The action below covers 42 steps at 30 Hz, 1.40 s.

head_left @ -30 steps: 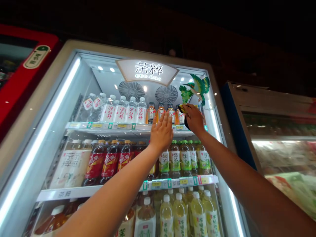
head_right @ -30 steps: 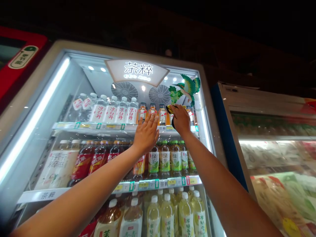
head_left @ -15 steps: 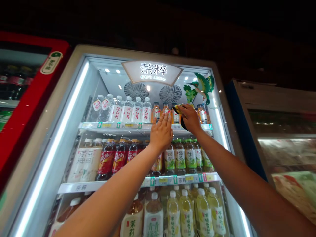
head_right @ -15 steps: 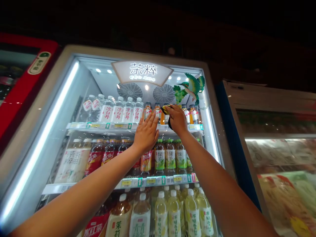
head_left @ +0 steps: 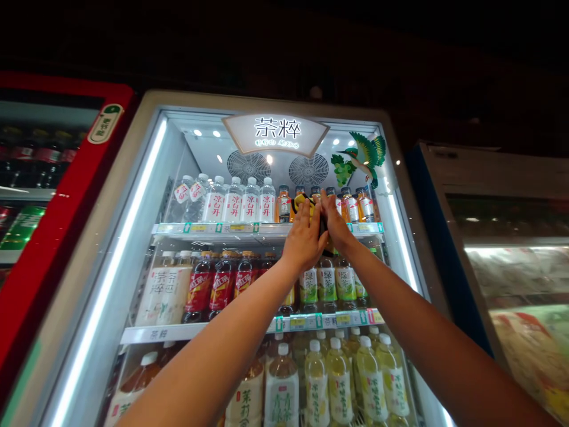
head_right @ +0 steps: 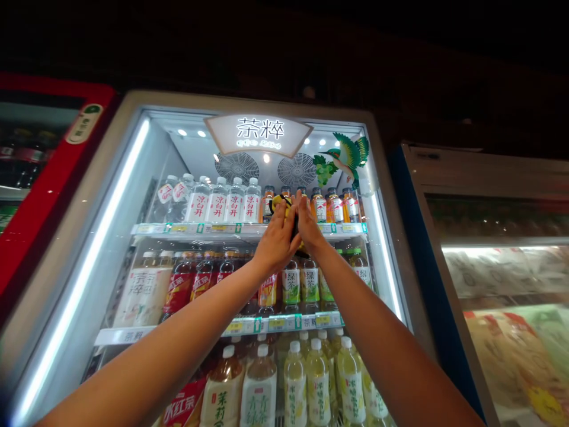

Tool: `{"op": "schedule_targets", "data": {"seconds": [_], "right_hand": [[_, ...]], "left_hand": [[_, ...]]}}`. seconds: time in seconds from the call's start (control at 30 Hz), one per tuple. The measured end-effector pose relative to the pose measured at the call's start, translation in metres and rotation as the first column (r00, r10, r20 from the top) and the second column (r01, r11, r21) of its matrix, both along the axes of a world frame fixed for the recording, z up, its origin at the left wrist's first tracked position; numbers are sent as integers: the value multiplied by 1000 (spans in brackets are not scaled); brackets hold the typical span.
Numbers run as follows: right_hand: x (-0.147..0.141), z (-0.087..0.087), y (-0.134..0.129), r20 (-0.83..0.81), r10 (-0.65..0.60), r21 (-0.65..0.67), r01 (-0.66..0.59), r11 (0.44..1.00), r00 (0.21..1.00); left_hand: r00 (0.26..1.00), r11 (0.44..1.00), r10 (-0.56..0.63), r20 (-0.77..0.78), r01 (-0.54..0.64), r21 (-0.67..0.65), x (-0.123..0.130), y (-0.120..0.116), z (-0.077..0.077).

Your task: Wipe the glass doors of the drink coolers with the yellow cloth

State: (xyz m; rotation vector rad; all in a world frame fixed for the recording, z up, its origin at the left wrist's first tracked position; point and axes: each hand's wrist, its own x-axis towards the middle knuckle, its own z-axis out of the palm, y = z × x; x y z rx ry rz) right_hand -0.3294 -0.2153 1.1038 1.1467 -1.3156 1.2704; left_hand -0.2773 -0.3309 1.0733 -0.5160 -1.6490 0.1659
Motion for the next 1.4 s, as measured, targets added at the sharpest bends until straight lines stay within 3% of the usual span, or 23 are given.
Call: {"op": "schedule_targets", "data": {"seconds": [0.1, 0.2, 0.33, 0.47, 0.53, 0.6, 0.67, 0.77, 0.83, 0.87, 0.93, 1.0, 1.07, 1.13, 1.23, 1.3, 1.33, 1.4], "right_hand": [[-1, -2, 22, -13, 108, -6, -108, 994, 994], [-9, -18, 47, -101, -127, -65, 121, 991, 987], [-21, -42, 64, -160, -458, -73, 452, 889, 875], [-20, -45, 58, -182, -596, -73, 594, 801, 782], [-14, -43, 53, -188, -635, -71, 634, 770, 750], [-7, -43, 49, -195, -661, -63, 663, 746, 725], [-2, -46, 46, -207, -672, -45, 679, 733, 711], [0, -51, 43, -213, -670, -18, 683, 730, 711], [0, -52, 41, -199, -668, -26, 677, 735, 717], [-1, -51, 40, -194, -667, -39, 674, 738, 719], [-1, -49, 37, -188, -668, -70, 669, 740, 720], [-1, -48, 35, -183, -674, -89, 671, 736, 716], [2, -50, 32, -174, -682, -82, 679, 729, 711], [5, -54, 27, -185, -690, -56, 693, 719, 700], [12, -60, 16, -234, -703, -13, 721, 693, 671], [15, -60, 6, -261, -711, 4, 737, 675, 653], [17, -59, 0, -264, -717, 7, 745, 667, 645], [21, -53, -11, -257, -737, 0, 763, 647, 625]], "left_hand": [[998, 995, 40, -51, -35, 90, -7, 22, 4], [991, 989, 87, -103, -73, 131, -17, 37, 0], [988, 998, 48, -147, -42, 40, -32, 42, -2], [989, 994, 12, -148, -28, -103, -29, 27, 29], [991, 996, 21, -133, -32, -78, -22, 12, 49], [993, 999, 26, -116, -28, -17, -16, -2, 54], [993, 1000, 10, -114, -8, 14, -16, -12, 41], [985, 999, -39, -165, 38, -8, -24, -8, 6], [983, 997, -52, -177, 40, -69, -30, 1, -3], [984, 995, -48, -170, 31, -100, -31, 4, 2], [988, 992, -27, -150, 8, -122, -30, 5, 25], [990, 998, -9, -142, 0, -59, -25, -4, 53], [988, 1000, -19, -154, 22, 16, -20, -22, 67], [982, 998, -43, -185, 51, 39, -16, -41, 58], [970, 997, -72, -232, 73, -5, -17, -56, 18], [974, 997, -60, -218, 47, -65, -20, -55, 1], [977, 995, -50, -205, 31, -93, -21, -54, 0], [983, 992, -30, -179, 8, -125, -20, -54, 16]]}}
